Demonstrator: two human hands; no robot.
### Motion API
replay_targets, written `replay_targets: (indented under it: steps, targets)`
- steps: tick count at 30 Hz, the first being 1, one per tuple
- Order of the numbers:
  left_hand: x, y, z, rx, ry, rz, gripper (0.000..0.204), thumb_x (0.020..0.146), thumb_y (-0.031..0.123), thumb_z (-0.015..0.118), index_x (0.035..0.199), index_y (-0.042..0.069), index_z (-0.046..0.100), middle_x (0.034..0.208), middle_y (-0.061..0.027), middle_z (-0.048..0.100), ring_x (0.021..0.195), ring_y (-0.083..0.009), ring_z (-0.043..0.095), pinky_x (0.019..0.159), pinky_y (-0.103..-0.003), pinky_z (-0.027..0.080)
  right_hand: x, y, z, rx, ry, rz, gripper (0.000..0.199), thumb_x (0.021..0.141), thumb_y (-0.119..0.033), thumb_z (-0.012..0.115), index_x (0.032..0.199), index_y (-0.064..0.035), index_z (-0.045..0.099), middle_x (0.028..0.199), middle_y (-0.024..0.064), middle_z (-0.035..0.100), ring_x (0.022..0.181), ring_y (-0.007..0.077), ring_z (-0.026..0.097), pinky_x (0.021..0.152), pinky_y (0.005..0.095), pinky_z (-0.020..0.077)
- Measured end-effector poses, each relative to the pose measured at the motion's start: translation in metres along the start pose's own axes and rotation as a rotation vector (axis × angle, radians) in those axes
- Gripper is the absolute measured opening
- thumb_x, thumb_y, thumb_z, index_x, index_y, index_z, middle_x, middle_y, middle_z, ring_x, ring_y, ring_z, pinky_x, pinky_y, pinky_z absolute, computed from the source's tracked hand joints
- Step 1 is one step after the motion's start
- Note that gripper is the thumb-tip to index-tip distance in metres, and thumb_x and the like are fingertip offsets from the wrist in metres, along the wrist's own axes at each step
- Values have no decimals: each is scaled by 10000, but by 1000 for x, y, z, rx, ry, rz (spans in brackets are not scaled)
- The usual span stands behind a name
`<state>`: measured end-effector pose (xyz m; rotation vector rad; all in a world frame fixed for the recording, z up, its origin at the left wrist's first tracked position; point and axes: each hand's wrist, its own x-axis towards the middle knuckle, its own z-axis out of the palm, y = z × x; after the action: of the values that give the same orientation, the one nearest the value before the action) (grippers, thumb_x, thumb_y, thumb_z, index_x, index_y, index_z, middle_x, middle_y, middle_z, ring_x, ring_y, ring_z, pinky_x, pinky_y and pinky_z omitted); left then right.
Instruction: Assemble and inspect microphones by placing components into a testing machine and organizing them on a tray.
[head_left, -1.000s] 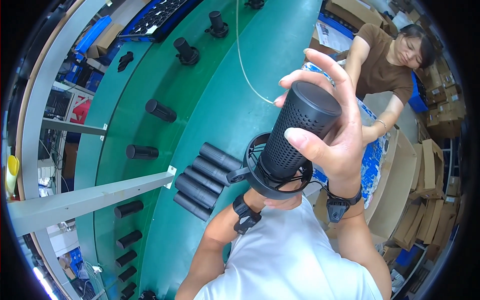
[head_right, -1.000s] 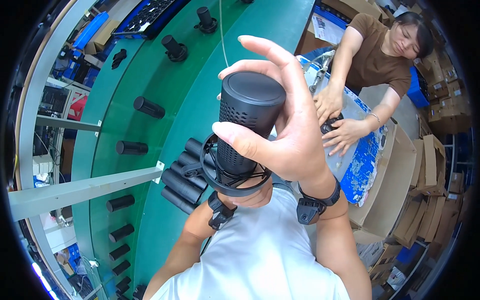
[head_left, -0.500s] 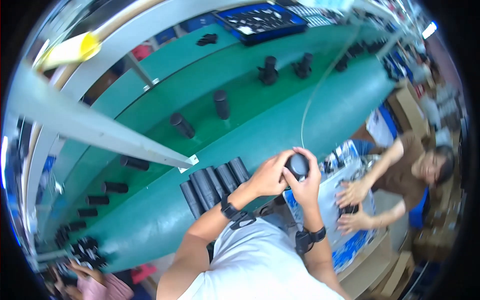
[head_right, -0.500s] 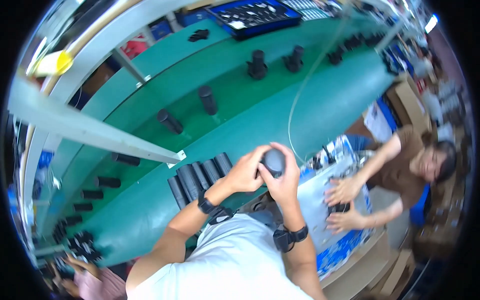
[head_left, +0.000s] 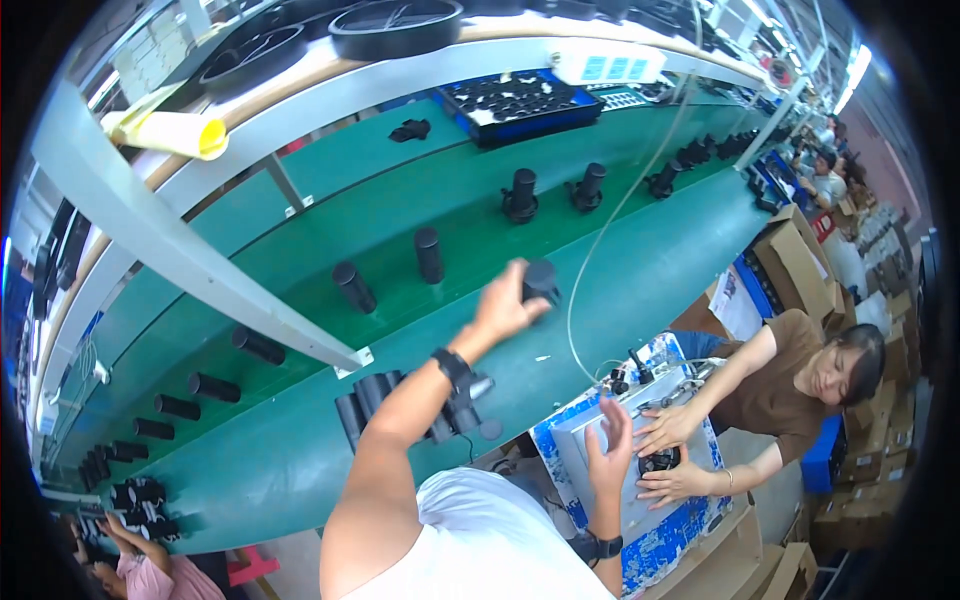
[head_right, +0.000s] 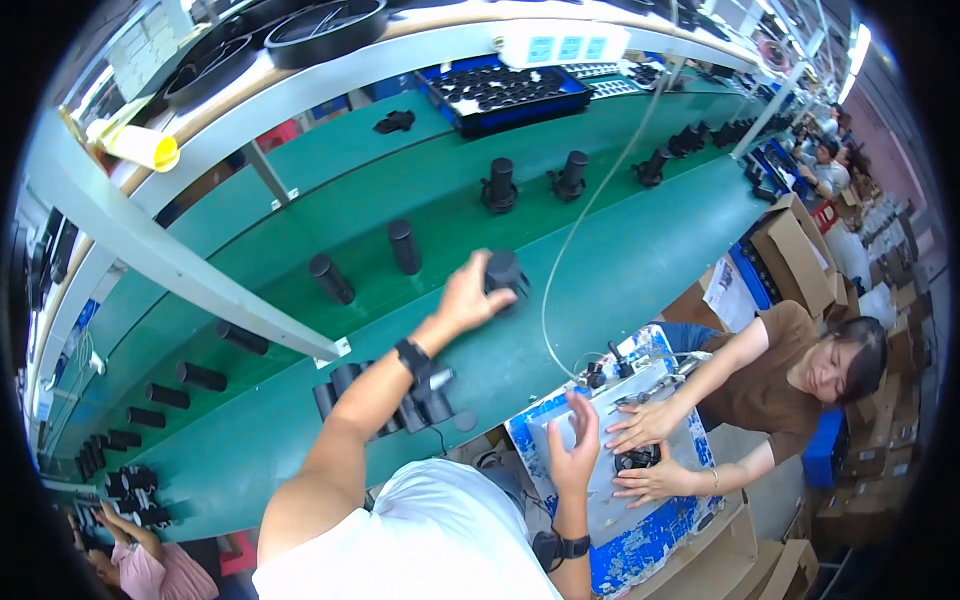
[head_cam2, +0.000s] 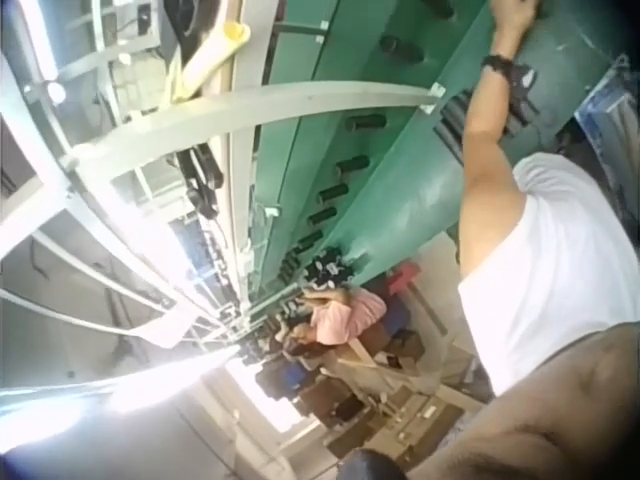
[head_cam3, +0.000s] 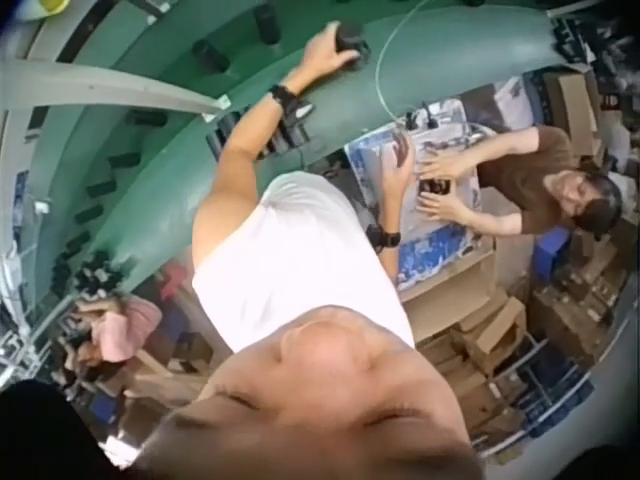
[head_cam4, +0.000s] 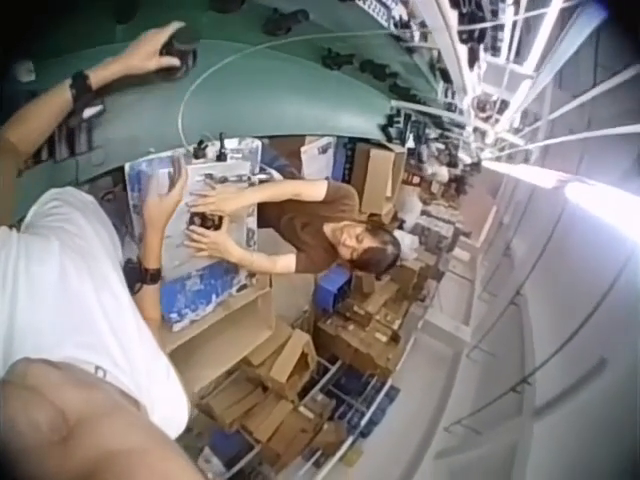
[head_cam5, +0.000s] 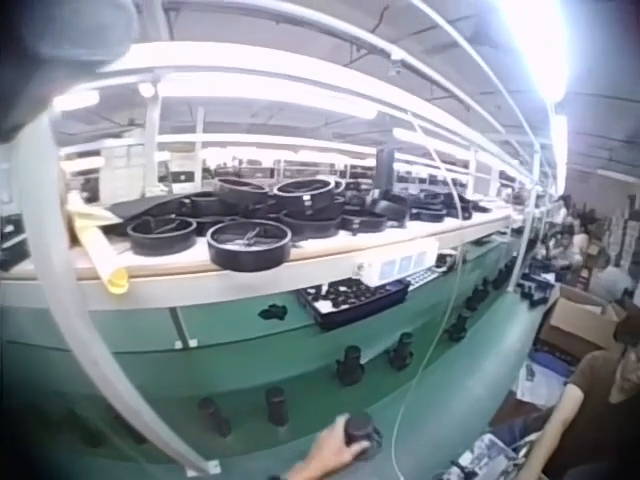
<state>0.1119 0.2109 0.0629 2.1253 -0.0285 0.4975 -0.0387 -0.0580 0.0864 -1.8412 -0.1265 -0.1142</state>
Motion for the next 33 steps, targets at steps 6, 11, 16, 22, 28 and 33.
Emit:
replay_targets:
  steps: [6,11,16,22,28,33]
  targets:
    - [54,-122,1,248,287,-250,665,690,234,811,1213,41,449,1141,-219,600,1053,-403,589,862,-462,486,-82,47,-47,87,23,234,422,846,-31,644,1239,12,497,1081,132,670,997,184,644,868,299,495]
    - [65,-127,25,305,175,-466,668,711,281,811,1182,26,412,1070,-248,634,1002,-443,611,867,-495,488,-136,74,-65,42,247,346,369,850,-43,650,1195,12,528,973,122,693,874,162,665,773,277,526]
    - [73,-132,6,483,221,-290,729,670,299,826,1173,-80,458,1190,-287,535,1124,-437,516,966,-493,412,-139,57,-66,-117,278,347,269,849,-78,669,1097,1,599,885,109,704,811,153,678,724,289,537]
    - [13,-41,31,315,238,283,498,787,135,637,1227,-29,472,1318,-241,425,1246,-407,400,1058,-485,326,-131,49,-48,-177,231,344,260,845,-104,670,1073,6,613,852,120,709,806,192,696,734,303,533]
    - [-118,22,98,-83,-290,268,421,789,87,616,1186,-7,513,1247,-191,505,1182,-350,482,1020,-426,375,-131,39,-44,-166,83,274,245,839,-80,646,1063,16,622,850,119,702,802,199,696,744,311,532]
    - [-170,52,116,-201,-562,205,424,838,106,606,1237,2,507,1329,-192,481,1198,-373,494,968,-418,430,-147,39,-45,-168,126,284,234,835,-71,645,1050,20,629,854,119,704,798,194,696,756,305,535]
